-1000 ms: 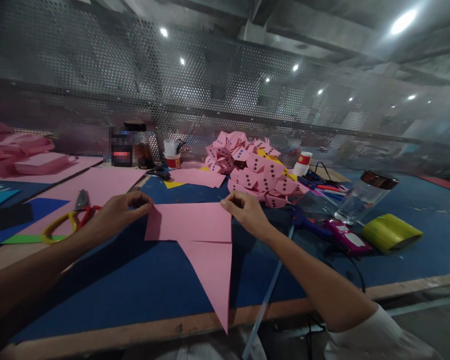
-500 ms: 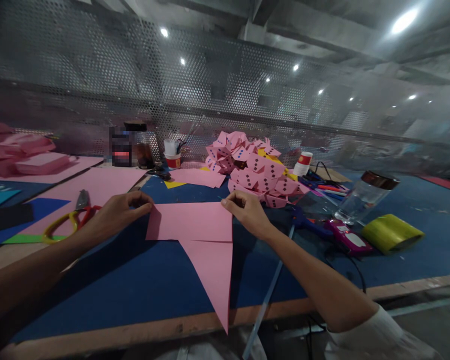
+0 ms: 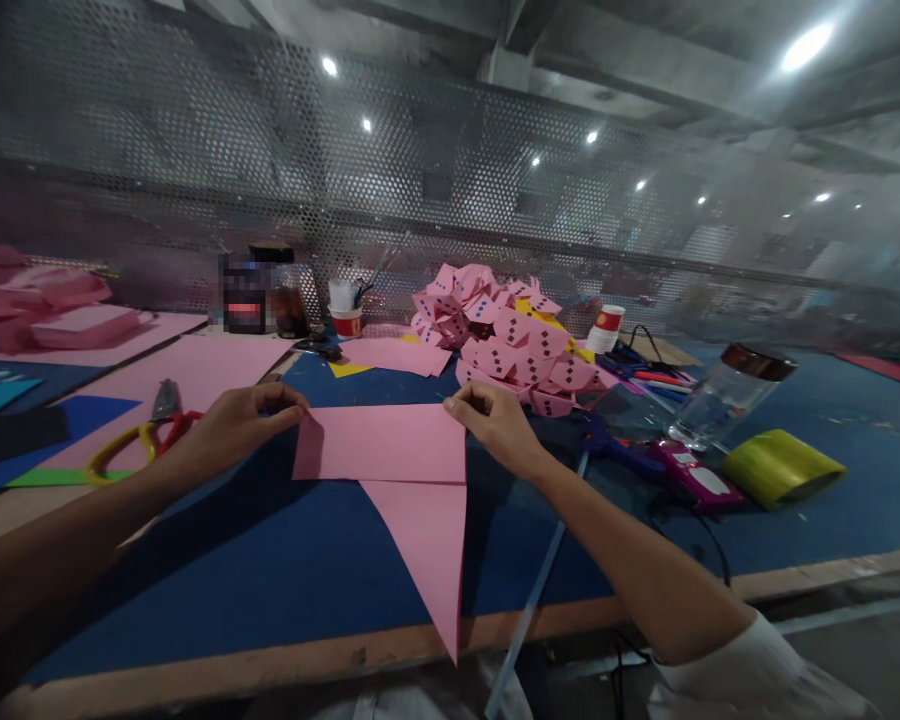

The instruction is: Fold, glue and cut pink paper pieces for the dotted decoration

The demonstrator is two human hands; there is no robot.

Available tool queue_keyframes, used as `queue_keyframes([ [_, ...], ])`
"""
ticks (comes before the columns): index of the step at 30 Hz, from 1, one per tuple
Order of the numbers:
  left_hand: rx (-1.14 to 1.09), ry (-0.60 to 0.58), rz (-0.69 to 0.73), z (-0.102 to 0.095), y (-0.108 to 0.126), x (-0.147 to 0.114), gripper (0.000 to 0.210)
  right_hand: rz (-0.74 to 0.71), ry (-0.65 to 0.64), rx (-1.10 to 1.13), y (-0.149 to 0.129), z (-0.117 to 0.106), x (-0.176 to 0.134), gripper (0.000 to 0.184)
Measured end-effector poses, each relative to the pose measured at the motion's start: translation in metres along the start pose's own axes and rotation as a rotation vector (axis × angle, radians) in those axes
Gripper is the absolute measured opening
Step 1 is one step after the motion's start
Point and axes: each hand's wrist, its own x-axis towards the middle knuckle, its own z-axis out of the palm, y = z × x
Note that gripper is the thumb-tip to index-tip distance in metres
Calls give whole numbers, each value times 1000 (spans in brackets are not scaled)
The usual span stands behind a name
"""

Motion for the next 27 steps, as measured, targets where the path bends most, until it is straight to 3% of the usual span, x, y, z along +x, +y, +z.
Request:
queue_keyframes([
  [7, -131, -10, -62, 0, -3, 1, 23, 18, 4, 45, 5, 0, 1, 31],
  [19, -670, -24, -229, 0, 9, -3, 24, 103, 88, 205, 13, 0, 5, 33],
  [27, -903, -216, -342, 5, 13, -9, 31, 204, 125, 378, 11, 4, 6, 41],
])
